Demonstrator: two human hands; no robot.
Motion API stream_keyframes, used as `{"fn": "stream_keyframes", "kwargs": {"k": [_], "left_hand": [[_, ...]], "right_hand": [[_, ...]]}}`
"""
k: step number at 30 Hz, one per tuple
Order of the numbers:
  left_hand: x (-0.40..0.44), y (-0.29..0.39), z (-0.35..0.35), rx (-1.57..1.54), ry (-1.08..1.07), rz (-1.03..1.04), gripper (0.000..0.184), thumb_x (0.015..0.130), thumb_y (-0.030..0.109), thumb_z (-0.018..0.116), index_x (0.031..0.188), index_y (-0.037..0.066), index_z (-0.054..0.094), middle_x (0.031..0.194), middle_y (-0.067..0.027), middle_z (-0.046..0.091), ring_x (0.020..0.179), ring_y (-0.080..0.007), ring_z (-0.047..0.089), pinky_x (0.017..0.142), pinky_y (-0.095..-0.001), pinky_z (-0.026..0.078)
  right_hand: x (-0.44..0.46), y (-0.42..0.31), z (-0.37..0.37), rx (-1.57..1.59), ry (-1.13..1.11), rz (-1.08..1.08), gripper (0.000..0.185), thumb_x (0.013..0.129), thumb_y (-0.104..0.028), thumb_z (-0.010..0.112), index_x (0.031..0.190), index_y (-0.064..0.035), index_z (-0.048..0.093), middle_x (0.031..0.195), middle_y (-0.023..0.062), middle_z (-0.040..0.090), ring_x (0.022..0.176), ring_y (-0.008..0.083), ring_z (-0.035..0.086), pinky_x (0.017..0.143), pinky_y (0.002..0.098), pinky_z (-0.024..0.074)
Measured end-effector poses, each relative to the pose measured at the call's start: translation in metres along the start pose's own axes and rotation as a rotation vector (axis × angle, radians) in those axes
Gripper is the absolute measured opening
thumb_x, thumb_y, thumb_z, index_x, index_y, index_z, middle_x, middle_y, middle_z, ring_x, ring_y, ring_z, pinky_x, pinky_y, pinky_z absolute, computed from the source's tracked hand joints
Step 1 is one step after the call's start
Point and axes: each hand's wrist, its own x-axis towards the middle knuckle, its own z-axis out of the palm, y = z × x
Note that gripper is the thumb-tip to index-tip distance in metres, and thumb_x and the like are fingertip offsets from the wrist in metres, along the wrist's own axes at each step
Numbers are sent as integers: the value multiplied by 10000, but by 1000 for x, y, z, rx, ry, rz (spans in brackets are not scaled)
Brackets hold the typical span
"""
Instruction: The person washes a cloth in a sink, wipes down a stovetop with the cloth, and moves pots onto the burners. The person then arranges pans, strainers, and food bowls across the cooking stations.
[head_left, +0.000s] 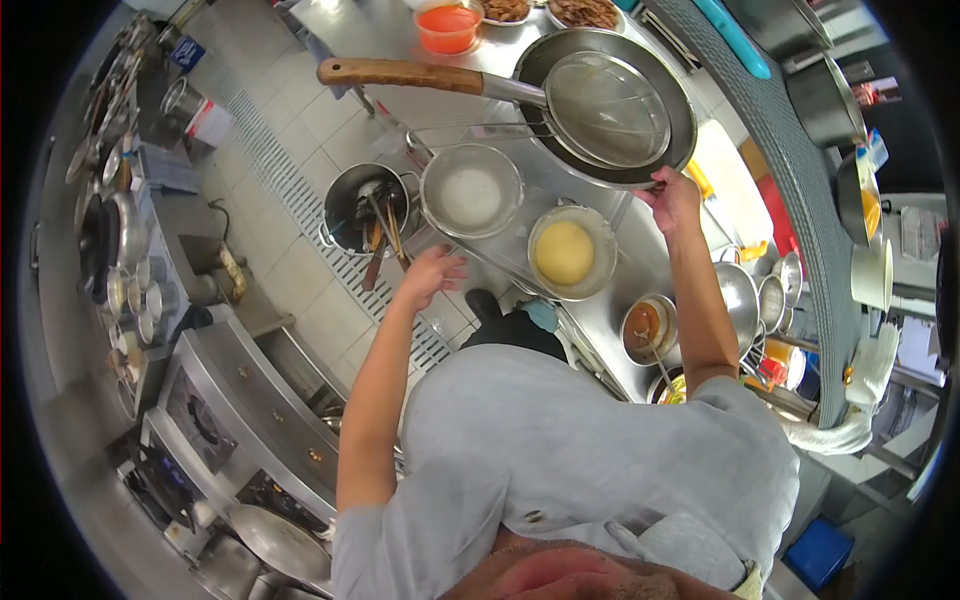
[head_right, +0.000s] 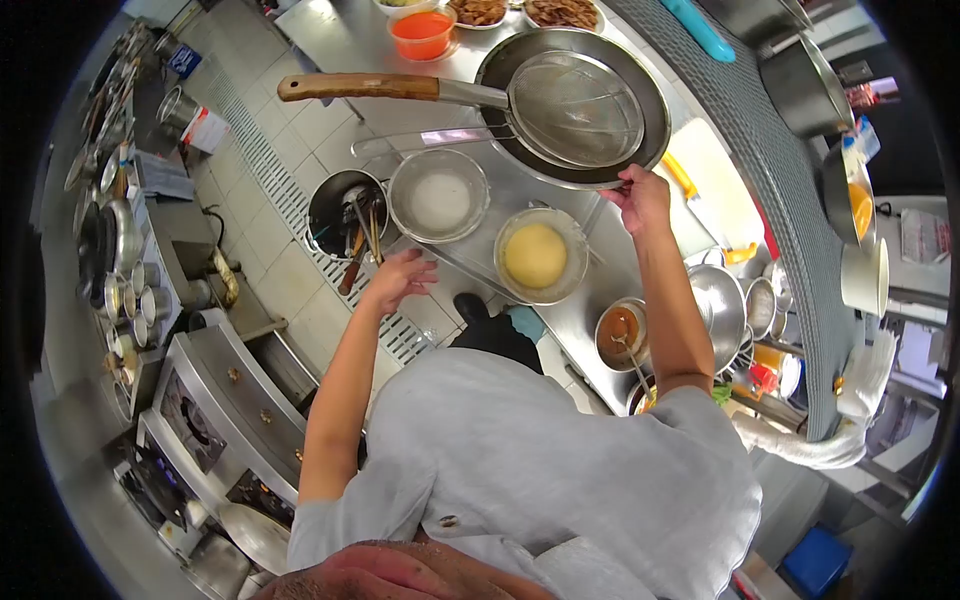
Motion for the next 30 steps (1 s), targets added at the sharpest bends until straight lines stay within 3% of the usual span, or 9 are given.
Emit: {"fn": "stream_keyframes", "kwargs": {"k": [7, 8, 10, 15, 18, 20, 22, 26, 30], "left_hand": [[28, 11, 36, -74, -167, -13, 553, 929, 138, 616, 1374, -96, 386, 1202, -166, 596, 1082, -280, 650, 821, -409, 558], [52, -11, 26, 147, -339, 191, 555, 922, 137, 613, 1383, -83, 394, 1219, -168, 598, 1050, -270, 664, 783, -402, 571], [56, -6, 36, 160, -191, 98, 441, 875, 154, 631, 1260, -38, 530, 1171, -169, 624, 925, -260, 701, 687, -385, 587], [38, -21, -14, 377, -106, 5, 353, 887, 171, 615, 1176, -24, 565, 1088, -146, 654, 882, -247, 698, 663, -378, 574], [-42, -65, -85, -108, 140, 270, 379, 899, 269, 613, 1166, 0, 595, 1019, -158, 696, 851, -273, 713, 673, -377, 584], [-108, -112, -145, -392, 142, 470, 423, 955, 318, 581, 1251, 18, 545, 1125, -171, 674, 958, -273, 699, 759, -382, 579], [-215, -109, -174, -473, 360, 476, 510, 993, 423, 519, 1314, 26, 513, 1192, -187, 650, 1032, -296, 677, 778, -388, 572], [-381, -154, -232, -840, 486, 700, 721, 995, 595, 385, 1364, -16, 485, 1240, -222, 630, 1051, -322, 668, 871, -397, 547], [-502, -161, -241, -916, 546, 832, 751, 1007, 600, 333, 1383, -37, 458, 1298, -232, 589, 1051, -345, 665, 829, -410, 573]], "right_hand": [[-7, -8, 39, -111, -241, -26, 76, 834, -73, 605, 877, -10, 603, 828, 83, 633, 659, 214, 628, 657, 432, 640], [-10, -5, 48, -82, -217, -42, 56, 838, -70, 600, 860, -19, 607, 817, 71, 626, 656, 203, 624, 630, 432, 638], [-13, -1, 76, -124, -252, -14, 86, 858, -97, 611, 875, -14, 600, 808, 78, 620, 647, 200, 619, 597, 418, 631], [-22, 16, 154, -286, -529, 34, 93, 867, -99, 591, 861, -5, 586, 777, 92, 613, 657, 209, 629, 593, 393, 621], [-45, 35, 221, -359, -701, 76, 70, 863, -82, 593, 851, -18, 568, 773, 91, 613, 662, 228, 644, 605, 415, 622], [-78, 56, 274, -385, -783, 93, 68, 856, -65, 601, 842, -22, 551, 774, 84, 615, 660, 227, 650, 600, 441, 620], [-96, 84, 323, -447, -908, 134, 64, 843, -57, 600, 839, -17, 550, 774, 82, 618, 658, 222, 658, 595, 434, 616], [-159, 156, 426, -593, -1174, 190, 66, 857, -76, 571, 855, -10, 570, 771, 80, 616, 657, 234, 667, 597, 443, 612], [-250, 227, 516, -679, -1285, 248, 68, 842, -39, 574, 909, -35, 572, 813, 69, 602, 690, 211, 619, 607, 420, 556]]}}
